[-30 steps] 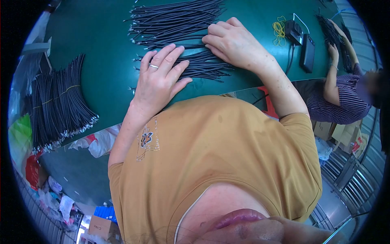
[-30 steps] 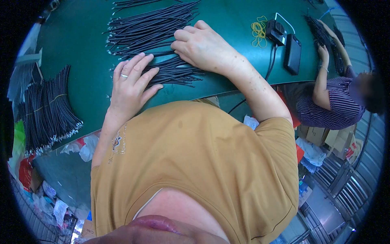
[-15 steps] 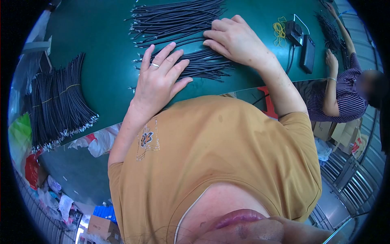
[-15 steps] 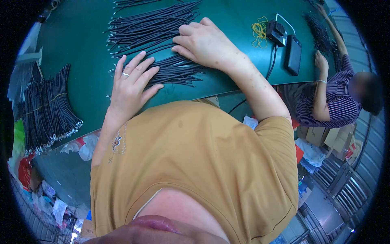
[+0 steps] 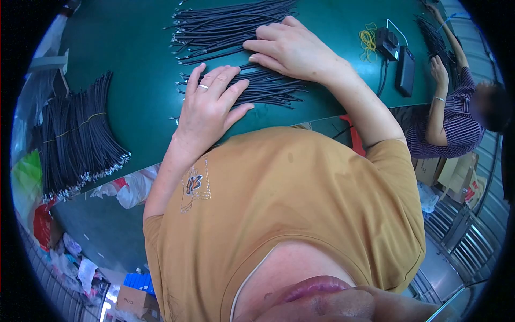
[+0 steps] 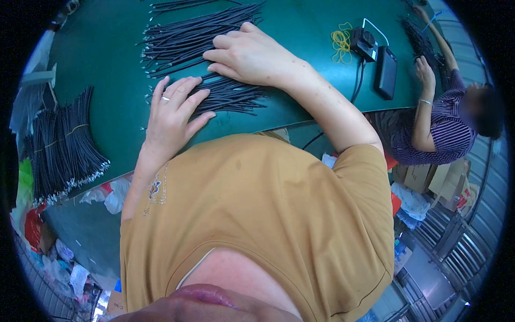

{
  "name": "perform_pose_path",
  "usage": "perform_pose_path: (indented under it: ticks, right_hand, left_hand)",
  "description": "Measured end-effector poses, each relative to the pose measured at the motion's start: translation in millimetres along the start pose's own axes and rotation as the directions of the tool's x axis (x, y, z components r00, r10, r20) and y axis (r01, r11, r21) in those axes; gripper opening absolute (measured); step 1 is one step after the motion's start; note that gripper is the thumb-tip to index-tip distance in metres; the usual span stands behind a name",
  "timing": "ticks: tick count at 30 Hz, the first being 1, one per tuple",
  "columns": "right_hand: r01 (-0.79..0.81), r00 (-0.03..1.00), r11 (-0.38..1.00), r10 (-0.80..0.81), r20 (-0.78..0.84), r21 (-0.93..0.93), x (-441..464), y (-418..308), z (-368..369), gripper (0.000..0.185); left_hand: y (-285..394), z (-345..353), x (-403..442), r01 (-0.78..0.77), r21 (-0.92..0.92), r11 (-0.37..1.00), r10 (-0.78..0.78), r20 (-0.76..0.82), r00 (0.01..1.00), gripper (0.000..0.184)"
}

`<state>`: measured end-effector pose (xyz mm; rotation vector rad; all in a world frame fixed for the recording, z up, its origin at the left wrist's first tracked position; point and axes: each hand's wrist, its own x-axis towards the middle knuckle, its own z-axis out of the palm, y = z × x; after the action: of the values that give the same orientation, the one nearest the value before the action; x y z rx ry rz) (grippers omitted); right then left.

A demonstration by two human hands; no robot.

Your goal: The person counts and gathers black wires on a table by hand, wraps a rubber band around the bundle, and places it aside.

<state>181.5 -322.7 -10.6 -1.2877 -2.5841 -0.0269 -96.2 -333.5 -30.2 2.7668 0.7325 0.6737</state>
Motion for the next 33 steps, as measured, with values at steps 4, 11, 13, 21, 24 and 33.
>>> perform_pose_path:
  ticks: [4, 11, 13, 21, 24, 33]
  right_hand:
    - [0.005, 1.0, 0.998, -0.005, 0.015, -0.064, 10, 0, 3, 0.031]
    - [-0.02, 0.997, 1.0, 0.019, 0.078, 0.018, 5, -5, 2, 0.031]
    - [-0.017, 1.0, 1.0, 0.017, 0.006, -0.025, 3, -4, 6, 0.031]
    - [0.003, 0.999, 0.997, 0.001, 0.047, -0.081, 6, -9, 0, 0.02]
    - [0.023, 0.995, 1.0, -0.022, 0.095, -0.01, 1, -14, -3, 0.018]
    - [-0.103, 0.995, 0.995, 0.102, 0.019, 0.016, -5, 7, -10, 0.019]
  left_hand:
    - [0, -1, 0, 0.006, -0.037, 0.999, -0.005, 0.018, 1.0, 0.048]
    - [-1, 0, -1, 0.019, -0.049, 0.999, -0.018, 0.011, 1.0, 0.049]
    - [-1, 1, -2, 0.017, -0.051, 0.999, -0.016, 0.013, 1.0, 0.049]
    - [0, 0, 0, 0.006, 0.009, 1.0, -0.006, 0.009, 1.0, 0.043]
    - [1, -1, 1, 0.02, 0.011, 1.0, -0.019, -0.013, 1.0, 0.041]
    - [-3, 0, 1, -0.011, -0.032, 0.999, 0.011, 0.013, 1.0, 0.041]
